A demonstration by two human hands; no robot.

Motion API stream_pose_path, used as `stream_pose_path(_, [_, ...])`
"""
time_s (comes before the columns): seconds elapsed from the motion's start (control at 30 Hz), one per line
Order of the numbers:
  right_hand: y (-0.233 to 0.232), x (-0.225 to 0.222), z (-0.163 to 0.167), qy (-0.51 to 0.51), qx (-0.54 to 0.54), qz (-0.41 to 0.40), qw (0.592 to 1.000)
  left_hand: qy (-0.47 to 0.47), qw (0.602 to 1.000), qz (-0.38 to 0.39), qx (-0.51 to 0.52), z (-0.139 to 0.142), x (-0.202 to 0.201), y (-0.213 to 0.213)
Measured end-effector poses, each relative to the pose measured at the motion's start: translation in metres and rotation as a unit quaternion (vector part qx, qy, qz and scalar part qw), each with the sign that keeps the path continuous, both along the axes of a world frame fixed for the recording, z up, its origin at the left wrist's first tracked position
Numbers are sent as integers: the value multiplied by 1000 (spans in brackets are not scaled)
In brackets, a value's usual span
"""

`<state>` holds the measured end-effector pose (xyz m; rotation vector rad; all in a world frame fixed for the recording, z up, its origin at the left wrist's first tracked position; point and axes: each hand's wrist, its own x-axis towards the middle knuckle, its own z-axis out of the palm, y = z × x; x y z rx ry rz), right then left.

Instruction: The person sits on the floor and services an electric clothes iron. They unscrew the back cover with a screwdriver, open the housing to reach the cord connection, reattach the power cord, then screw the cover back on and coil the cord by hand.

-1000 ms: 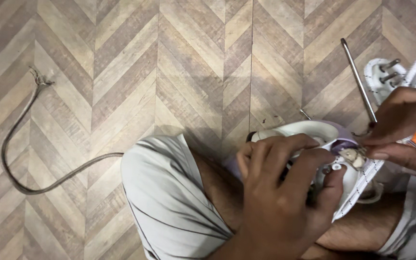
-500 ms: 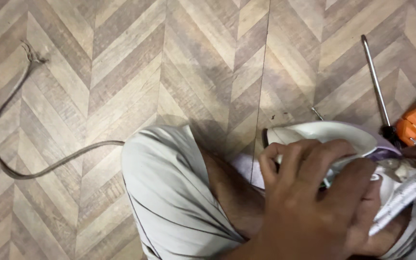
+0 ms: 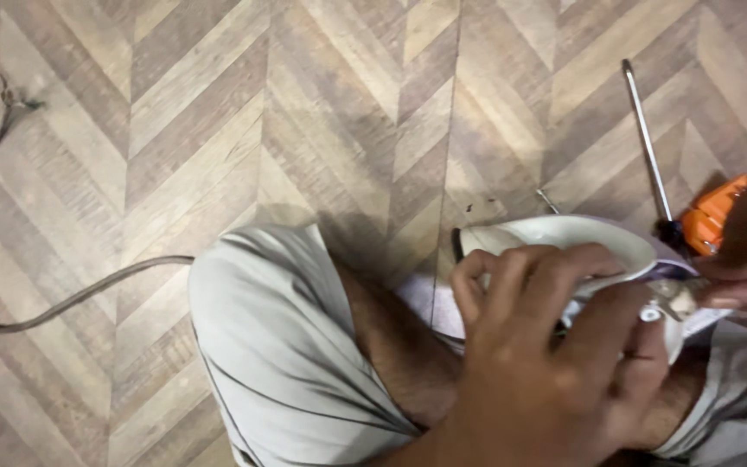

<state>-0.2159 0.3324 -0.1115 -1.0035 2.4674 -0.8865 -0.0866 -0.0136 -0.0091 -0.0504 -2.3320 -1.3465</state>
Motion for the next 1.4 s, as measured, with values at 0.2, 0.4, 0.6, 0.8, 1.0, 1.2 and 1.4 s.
stream_pose_path(0.2, [-76, -9, 85, -21, 21, 9, 1000, 2, 1000, -15, 6, 7, -9, -5])
stream_pose_path(0.4, [-147, -6, 144, -74, 58, 27, 995, -8, 1000, -16, -3, 10, -13, -15])
stream_pose_path(0.6, [-189, -15, 177, -192, 318, -38, 928, -14, 1000, -9, -22, 11, -13, -19])
stream_pose_path(0.8, [-192, -15, 184, -138, 184, -1, 973, -22, 999, -1, -47, 15, -16, -19])
stream_pose_path(1.0, [-173, -19, 170, -73, 33, 89, 993, -29, 998, 12, -59, 16, -15, -23])
stream_pose_path(1.2, [-163, -24, 180, -30, -94, 140, 985, -50, 997, 25, -51, 16, -14, -31])
stream_pose_path(1.4, [-159, -15, 167, 52, -104, 126, 985, -46, 997, 33, -58, 15, -15, -33])
